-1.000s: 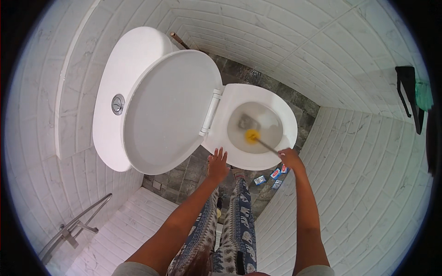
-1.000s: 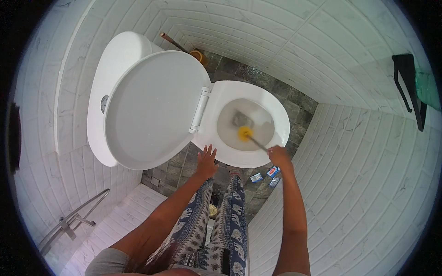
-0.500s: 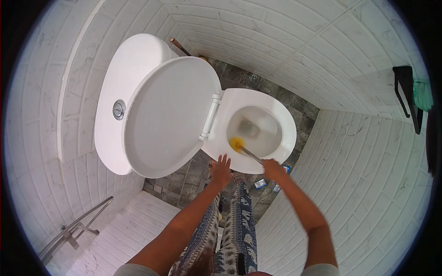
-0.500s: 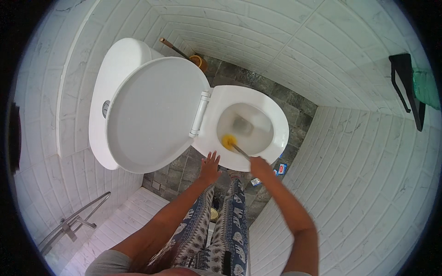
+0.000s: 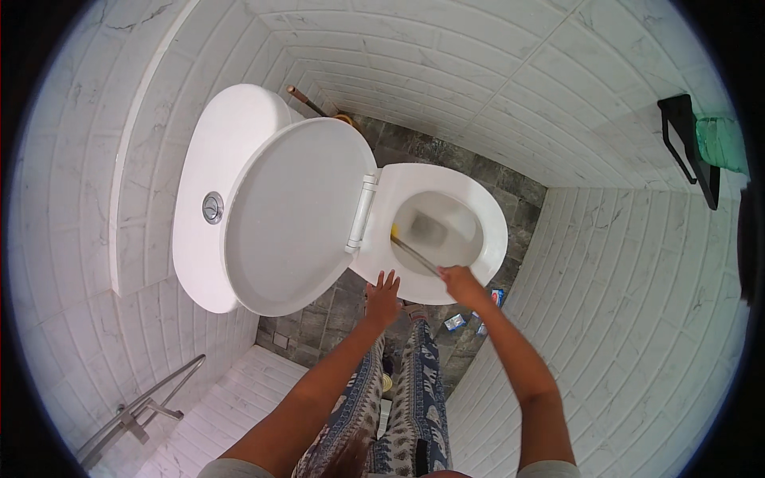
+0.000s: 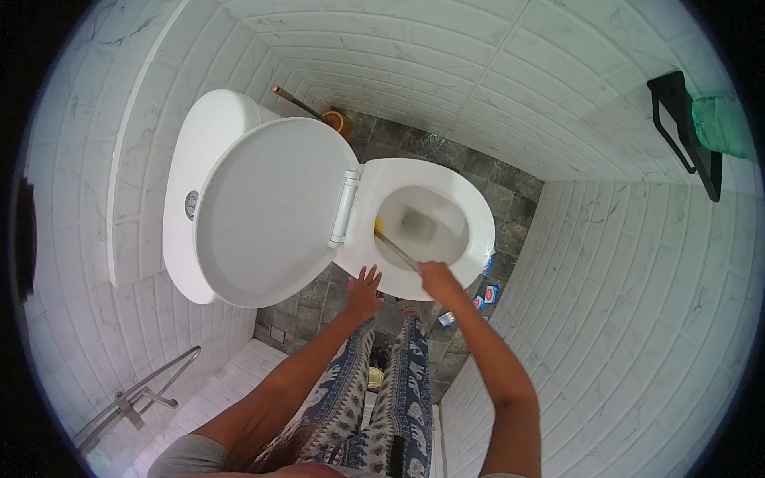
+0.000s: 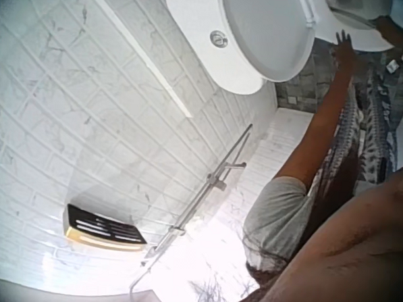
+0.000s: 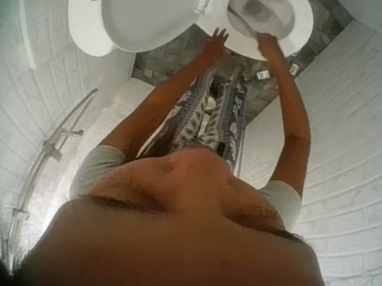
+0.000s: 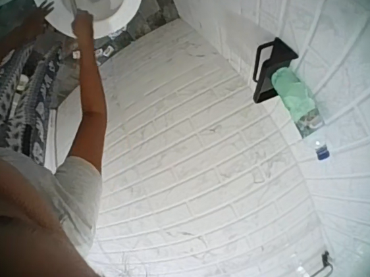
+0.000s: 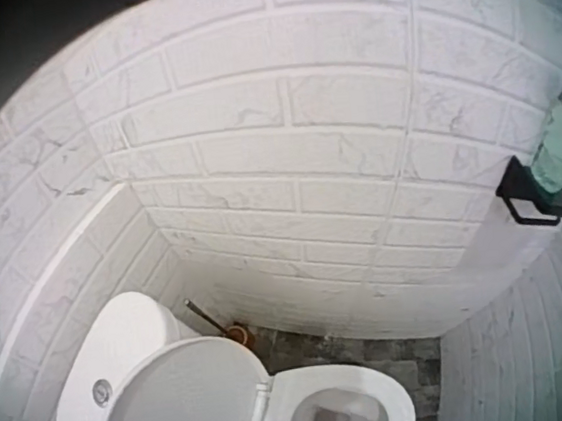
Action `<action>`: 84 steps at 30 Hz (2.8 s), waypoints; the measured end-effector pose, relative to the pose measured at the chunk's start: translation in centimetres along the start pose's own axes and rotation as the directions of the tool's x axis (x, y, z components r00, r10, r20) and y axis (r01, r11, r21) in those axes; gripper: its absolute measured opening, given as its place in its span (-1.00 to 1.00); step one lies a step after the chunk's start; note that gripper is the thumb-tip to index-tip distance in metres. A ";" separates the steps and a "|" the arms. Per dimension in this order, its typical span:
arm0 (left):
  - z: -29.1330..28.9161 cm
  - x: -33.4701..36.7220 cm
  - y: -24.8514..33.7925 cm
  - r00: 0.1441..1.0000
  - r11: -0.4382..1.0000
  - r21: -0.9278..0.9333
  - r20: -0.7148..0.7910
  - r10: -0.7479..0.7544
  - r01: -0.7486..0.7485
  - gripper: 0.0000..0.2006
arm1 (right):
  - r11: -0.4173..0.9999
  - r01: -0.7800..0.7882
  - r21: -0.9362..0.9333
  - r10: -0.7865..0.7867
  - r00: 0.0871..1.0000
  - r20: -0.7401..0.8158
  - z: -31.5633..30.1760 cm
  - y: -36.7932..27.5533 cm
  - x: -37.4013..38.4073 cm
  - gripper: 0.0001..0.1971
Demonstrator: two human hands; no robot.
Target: The person scrubs the inside of a white toilet bowl using a yellow toilet brush. They pour a liquid from a plastic bottle into the bowl and continue scrubbing the interior surfaces. The person then flushes the toilet and rinses the brush using a handheld shower head.
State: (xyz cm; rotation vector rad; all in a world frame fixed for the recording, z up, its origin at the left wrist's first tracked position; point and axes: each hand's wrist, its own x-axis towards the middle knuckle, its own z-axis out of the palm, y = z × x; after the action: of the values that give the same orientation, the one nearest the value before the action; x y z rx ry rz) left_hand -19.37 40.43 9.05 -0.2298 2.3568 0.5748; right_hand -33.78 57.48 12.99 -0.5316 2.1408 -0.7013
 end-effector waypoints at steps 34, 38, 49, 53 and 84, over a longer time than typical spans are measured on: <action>2.5 1.6 -2.4 0.998 0.999 0.050 0.053 -0.022 0.019 -0.33 | -0.406 0.000 0.914 0.495 0.840 0.220 6.6 1.3 -1.0 -0.68; 2.9 0.9 -3.1 0.998 0.999 0.003 0.024 -0.050 0.050 -0.33 | 0.992 -0.108 0.067 0.122 0.954 -0.273 9.2 -5.7 0.8 -0.67; 3.9 0.1 -3.4 0.997 0.997 -0.040 -0.030 -0.065 0.064 -0.34 | 0.753 -0.216 -0.621 0.239 0.970 -0.048 -9.1 1.7 1.0 -0.74; 2.3 -0.1 -2.0 0.994 0.998 0.023 0.086 -0.063 0.061 -0.35 | 0.879 -0.244 -0.410 0.295 0.954 0.063 0.3 2.5 1.9 -0.78; 2.5 0.9 -1.5 0.991 0.994 0.079 0.111 -0.080 0.072 -0.29 | 0.725 -0.193 -0.661 0.266 0.964 0.010 -2.8 2.1 -1.5 -0.80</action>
State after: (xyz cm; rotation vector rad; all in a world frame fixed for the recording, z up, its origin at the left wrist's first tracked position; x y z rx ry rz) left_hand -18.08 40.20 6.34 -0.2452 2.2444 0.4499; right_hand -35.44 60.77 13.94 -0.6268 2.2684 0.2545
